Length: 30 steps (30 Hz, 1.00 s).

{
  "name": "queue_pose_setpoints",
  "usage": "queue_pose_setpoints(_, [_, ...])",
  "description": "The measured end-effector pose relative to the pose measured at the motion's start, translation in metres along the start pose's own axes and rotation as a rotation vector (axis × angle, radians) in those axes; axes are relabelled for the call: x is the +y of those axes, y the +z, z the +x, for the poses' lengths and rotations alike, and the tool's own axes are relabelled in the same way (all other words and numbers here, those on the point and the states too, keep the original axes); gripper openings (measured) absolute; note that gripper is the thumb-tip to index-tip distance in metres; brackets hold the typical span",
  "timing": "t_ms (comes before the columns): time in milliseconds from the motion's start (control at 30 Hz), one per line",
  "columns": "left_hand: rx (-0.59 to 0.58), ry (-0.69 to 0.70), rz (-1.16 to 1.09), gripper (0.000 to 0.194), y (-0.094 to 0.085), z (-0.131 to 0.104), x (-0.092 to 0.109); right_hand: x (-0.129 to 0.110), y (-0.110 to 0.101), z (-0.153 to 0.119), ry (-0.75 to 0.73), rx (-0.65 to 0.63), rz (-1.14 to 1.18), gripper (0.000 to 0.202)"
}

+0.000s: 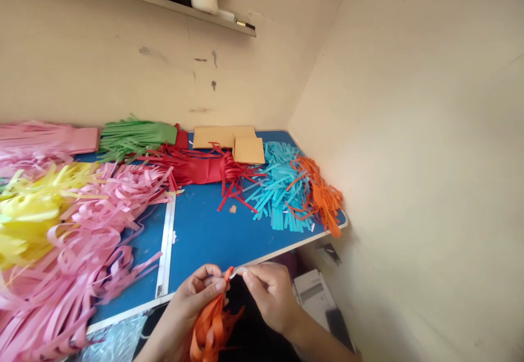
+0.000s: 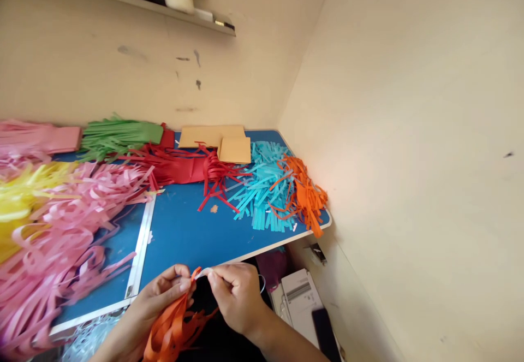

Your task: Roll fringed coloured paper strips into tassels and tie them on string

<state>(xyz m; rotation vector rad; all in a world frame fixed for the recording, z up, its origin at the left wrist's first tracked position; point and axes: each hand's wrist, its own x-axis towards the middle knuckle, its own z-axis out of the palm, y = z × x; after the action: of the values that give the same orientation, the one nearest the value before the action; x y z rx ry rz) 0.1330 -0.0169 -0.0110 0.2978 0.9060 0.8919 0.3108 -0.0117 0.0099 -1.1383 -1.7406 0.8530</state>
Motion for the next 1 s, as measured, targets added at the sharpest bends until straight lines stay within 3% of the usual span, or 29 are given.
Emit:
queue_pose_setpoints(100, [0.042, -0.009, -0.003, 0.033, 0.003, -0.001, 0.001, 0.0, 0.0, -0.002, 0.019, 0.028, -0.132, 0.033])
queue_pose_setpoints(233, [0.073, -0.006, 0.0, 0.032, 0.001, 0.0, -0.001, 0.002, 0.004, -0.007, -0.01, -0.027, -0.247, 0.036])
queue_pose_setpoints(567, [0.1, -0.03, -0.031, 0.035, -0.006, 0.006, 0.0, 0.007, 0.012, -0.006, 0.167, -0.041, 0.057, 0.034])
queue_pose_setpoints(1000, [0.186, 0.009, -0.077, 0.034, -0.005, 0.004, -0.004, 0.004, 0.023, 0.0, 0.029, 0.08, -0.21, 0.037])
